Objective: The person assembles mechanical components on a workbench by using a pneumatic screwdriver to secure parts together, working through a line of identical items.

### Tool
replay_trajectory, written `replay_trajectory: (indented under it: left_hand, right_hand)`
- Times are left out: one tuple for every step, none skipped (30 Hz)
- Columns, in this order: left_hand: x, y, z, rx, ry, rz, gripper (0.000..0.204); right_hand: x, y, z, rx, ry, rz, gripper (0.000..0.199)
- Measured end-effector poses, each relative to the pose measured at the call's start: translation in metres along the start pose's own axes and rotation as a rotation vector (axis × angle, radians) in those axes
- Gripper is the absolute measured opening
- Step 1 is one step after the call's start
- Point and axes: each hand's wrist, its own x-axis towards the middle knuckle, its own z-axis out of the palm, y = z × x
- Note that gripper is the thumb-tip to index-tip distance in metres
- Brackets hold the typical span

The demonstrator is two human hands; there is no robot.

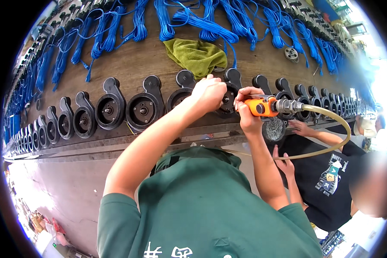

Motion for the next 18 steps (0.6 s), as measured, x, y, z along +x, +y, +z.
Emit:
replay_trajectory:
  left_hand:
    - [-0.011, 0.004, 0.005, -0.038, 0.263, 0.025, 0.03]
    - [-0.026, 0.014, 0.009, -0.074, 0.526, 0.058, 0.032]
    - [-0.04, 0.025, 0.014, -0.257, 0.634, 0.01, 0.02]
    - [-0.059, 0.035, 0.021, -0.328, 0.599, -0.098, 0.017]
    - [-0.076, 0.048, 0.032, -0.492, 0.564, -0.222, 0.015]
    - [-0.092, 0.06, 0.037, -0.817, 0.425, -0.352, 0.018]
    - [-0.102, 0.065, 0.046, -1.053, 0.221, -0.471, 0.032]
    - [-0.105, 0.07, 0.054, -1.289, 0.036, -0.613, 0.046]
    - [-0.104, 0.074, 0.061, -1.451, -0.01, -0.713, 0.05]
    - [-0.102, 0.079, 0.067, -1.613, -0.058, -0.811, 0.055]
    - [-0.099, 0.08, 0.069, -1.566, -0.029, -0.822, 0.055]
    - [-0.094, 0.079, 0.072, -1.519, 0.0, -0.833, 0.056]
    - [-0.089, 0.078, 0.075, -1.472, 0.029, -0.843, 0.057]
    - [-0.084, 0.077, 0.077, -1.482, 0.064, -0.864, 0.057]
    - [-0.079, 0.077, 0.078, -1.492, 0.098, -0.884, 0.057]
    - [-0.075, 0.077, 0.079, -1.502, 0.132, -0.903, 0.058]
    - [-0.073, 0.077, 0.074, -1.515, 0.152, -0.904, 0.056]
    - [-0.071, 0.078, 0.067, -1.528, 0.17, -0.905, 0.055]
  right_hand:
    - [-0.002, 0.001, 0.0, 0.011, 0.0, 0.009, 0.028]
    - [-0.002, 0.003, -0.001, 0.02, 0.005, 0.013, 0.028]
    - [-0.002, -0.003, 0.002, 0.06, 0.018, 0.02, 0.029]
    - [0.0, -0.006, 0.002, 0.057, 0.013, -0.012, 0.029]
    - [0.004, -0.008, 0.005, 0.086, 0.012, -0.041, 0.028]
    - [0.007, -0.008, 0.009, 0.115, 0.009, -0.068, 0.028]
    - [0.012, -0.007, 0.012, 0.093, 0.019, -0.071, 0.028]
    - [0.019, -0.005, 0.016, 0.072, 0.026, -0.076, 0.028]
    - [0.025, -0.004, 0.023, 0.14, 0.029, -0.067, 0.028]
    - [0.028, -0.005, 0.027, 0.155, 0.028, -0.056, 0.028]
    - [0.031, -0.002, 0.028, 0.159, 0.022, -0.048, 0.028]
    - [0.034, 0.0, 0.029, 0.163, 0.017, -0.041, 0.028]
    - [0.036, 0.001, 0.031, 0.166, 0.011, -0.037, 0.029]
    - [0.036, 0.002, 0.032, 0.163, 0.004, -0.033, 0.028]
    - [0.036, 0.004, 0.032, 0.16, -0.001, -0.03, 0.028]
    - [0.036, 0.006, 0.032, 0.157, -0.005, -0.027, 0.028]
    - [0.037, 0.008, 0.03, 0.171, -0.017, -0.02, 0.028]
    - [0.037, 0.01, 0.028, 0.171, -0.02, -0.017, 0.027]
